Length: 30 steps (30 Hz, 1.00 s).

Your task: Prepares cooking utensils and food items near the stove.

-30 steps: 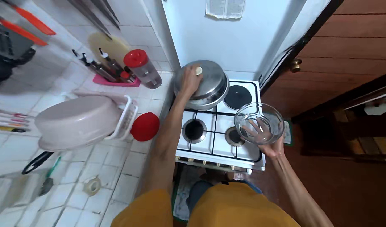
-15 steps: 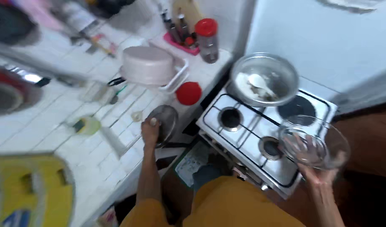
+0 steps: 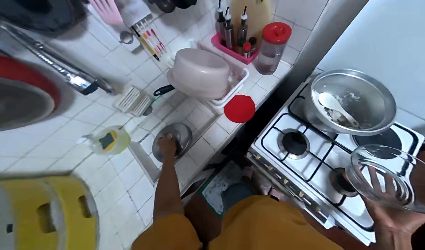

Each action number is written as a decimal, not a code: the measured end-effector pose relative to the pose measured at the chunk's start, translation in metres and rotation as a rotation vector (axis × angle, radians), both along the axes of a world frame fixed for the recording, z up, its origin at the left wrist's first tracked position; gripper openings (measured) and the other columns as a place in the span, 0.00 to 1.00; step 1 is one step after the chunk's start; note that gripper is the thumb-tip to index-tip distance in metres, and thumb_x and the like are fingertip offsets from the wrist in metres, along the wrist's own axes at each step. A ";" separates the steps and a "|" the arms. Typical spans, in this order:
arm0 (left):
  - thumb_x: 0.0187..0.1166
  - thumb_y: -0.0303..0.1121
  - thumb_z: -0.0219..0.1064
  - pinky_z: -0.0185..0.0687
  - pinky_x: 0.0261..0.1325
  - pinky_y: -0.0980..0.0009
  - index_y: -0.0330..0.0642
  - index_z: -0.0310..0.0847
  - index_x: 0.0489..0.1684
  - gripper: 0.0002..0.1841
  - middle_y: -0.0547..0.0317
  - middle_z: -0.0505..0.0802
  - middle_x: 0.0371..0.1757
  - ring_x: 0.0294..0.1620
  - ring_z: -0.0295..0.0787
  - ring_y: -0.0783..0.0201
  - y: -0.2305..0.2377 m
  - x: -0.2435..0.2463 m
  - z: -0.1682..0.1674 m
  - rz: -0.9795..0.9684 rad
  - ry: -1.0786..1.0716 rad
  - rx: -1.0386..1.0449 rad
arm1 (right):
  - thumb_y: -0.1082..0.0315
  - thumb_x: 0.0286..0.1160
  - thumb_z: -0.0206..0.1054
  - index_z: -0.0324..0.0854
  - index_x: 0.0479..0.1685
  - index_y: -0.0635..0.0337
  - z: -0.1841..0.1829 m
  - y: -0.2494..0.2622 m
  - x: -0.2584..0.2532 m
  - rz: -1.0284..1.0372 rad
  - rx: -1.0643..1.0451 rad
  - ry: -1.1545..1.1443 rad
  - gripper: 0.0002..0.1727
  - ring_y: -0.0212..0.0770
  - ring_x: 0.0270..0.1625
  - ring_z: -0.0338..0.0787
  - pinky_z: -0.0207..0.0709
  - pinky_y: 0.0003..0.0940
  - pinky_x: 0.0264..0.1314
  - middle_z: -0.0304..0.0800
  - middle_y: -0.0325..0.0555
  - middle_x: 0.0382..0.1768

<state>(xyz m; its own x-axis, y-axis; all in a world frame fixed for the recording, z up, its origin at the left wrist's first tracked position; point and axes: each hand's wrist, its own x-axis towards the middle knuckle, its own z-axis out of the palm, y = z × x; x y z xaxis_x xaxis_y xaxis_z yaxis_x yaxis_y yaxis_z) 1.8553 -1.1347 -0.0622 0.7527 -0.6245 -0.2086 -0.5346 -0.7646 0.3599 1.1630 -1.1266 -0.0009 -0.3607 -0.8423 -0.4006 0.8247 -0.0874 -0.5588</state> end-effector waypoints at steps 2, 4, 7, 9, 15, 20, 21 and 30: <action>0.87 0.40 0.63 0.59 0.85 0.36 0.30 0.70 0.82 0.29 0.18 0.73 0.80 0.84 0.63 0.23 -0.007 0.017 -0.011 0.012 0.007 0.028 | 0.21 0.77 0.24 0.47 0.93 0.39 0.008 0.002 0.013 -0.032 0.042 0.037 0.49 0.61 0.88 0.65 0.70 0.69 0.77 0.57 0.50 0.91; 0.89 0.43 0.61 0.58 0.86 0.37 0.30 0.70 0.82 0.29 0.20 0.72 0.81 0.86 0.62 0.25 -0.012 0.025 -0.011 0.004 0.014 0.094 | 0.21 0.78 0.26 0.48 0.93 0.39 0.013 0.007 0.021 -0.040 0.040 0.046 0.48 0.62 0.88 0.66 0.70 0.71 0.77 0.58 0.51 0.90; 0.89 0.44 0.61 0.59 0.84 0.34 0.30 0.73 0.79 0.29 0.17 0.72 0.79 0.84 0.64 0.23 -0.003 0.027 0.007 -0.006 -0.021 0.068 | 0.22 0.78 0.25 0.51 0.91 0.39 0.020 0.011 0.031 -0.048 0.030 0.068 0.47 0.62 0.85 0.70 0.74 0.70 0.73 0.63 0.51 0.88; 0.87 0.42 0.63 0.61 0.83 0.35 0.30 0.72 0.80 0.29 0.16 0.73 0.77 0.82 0.66 0.21 0.025 0.027 0.018 0.060 -0.062 -0.018 | 0.23 0.79 0.23 0.50 0.91 0.38 0.021 0.013 0.033 -0.049 0.026 0.090 0.47 0.62 0.84 0.71 0.74 0.69 0.72 0.64 0.50 0.88; 0.89 0.41 0.58 0.58 0.85 0.34 0.25 0.66 0.83 0.30 0.13 0.70 0.80 0.83 0.63 0.20 0.160 0.043 0.009 0.356 -0.187 -0.050 | 0.26 0.77 0.50 0.51 0.92 0.43 -0.023 0.011 -0.002 0.081 -0.195 0.063 0.47 0.66 0.85 0.69 0.71 0.73 0.75 0.62 0.56 0.88; 0.91 0.43 0.56 0.54 0.87 0.35 0.27 0.62 0.85 0.31 0.17 0.64 0.85 0.87 0.56 0.21 0.228 0.052 -0.021 0.541 -0.188 0.040 | 0.23 0.79 0.28 0.50 0.90 0.40 0.012 -0.006 0.027 -0.054 0.038 0.042 0.46 0.59 0.84 0.71 0.73 0.67 0.74 0.63 0.50 0.86; 0.91 0.45 0.54 0.53 0.86 0.32 0.27 0.60 0.87 0.33 0.17 0.62 0.86 0.88 0.54 0.21 0.230 0.052 -0.024 0.560 -0.206 0.100 | 0.23 0.79 0.27 0.51 0.90 0.41 0.012 -0.006 0.027 -0.054 0.030 0.040 0.46 0.59 0.83 0.72 0.75 0.67 0.73 0.64 0.50 0.86; 0.95 0.38 0.49 0.77 0.73 0.61 0.24 0.61 0.83 0.27 0.31 0.78 0.75 0.69 0.82 0.51 -0.035 -0.070 0.067 0.113 0.545 -0.773 | 0.17 0.72 0.22 0.49 0.91 0.43 0.010 -0.004 0.024 -0.048 -0.011 -0.013 0.54 0.64 0.79 0.76 0.77 0.70 0.68 0.68 0.56 0.84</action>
<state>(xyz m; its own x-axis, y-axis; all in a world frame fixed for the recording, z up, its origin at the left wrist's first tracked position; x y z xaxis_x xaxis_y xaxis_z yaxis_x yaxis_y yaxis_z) 1.7857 -1.1701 0.0052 0.7382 -0.6657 -0.1090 -0.0811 -0.2480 0.9654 1.1866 -1.1302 0.0092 -0.3957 -0.8283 -0.3967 0.8267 -0.1332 -0.5466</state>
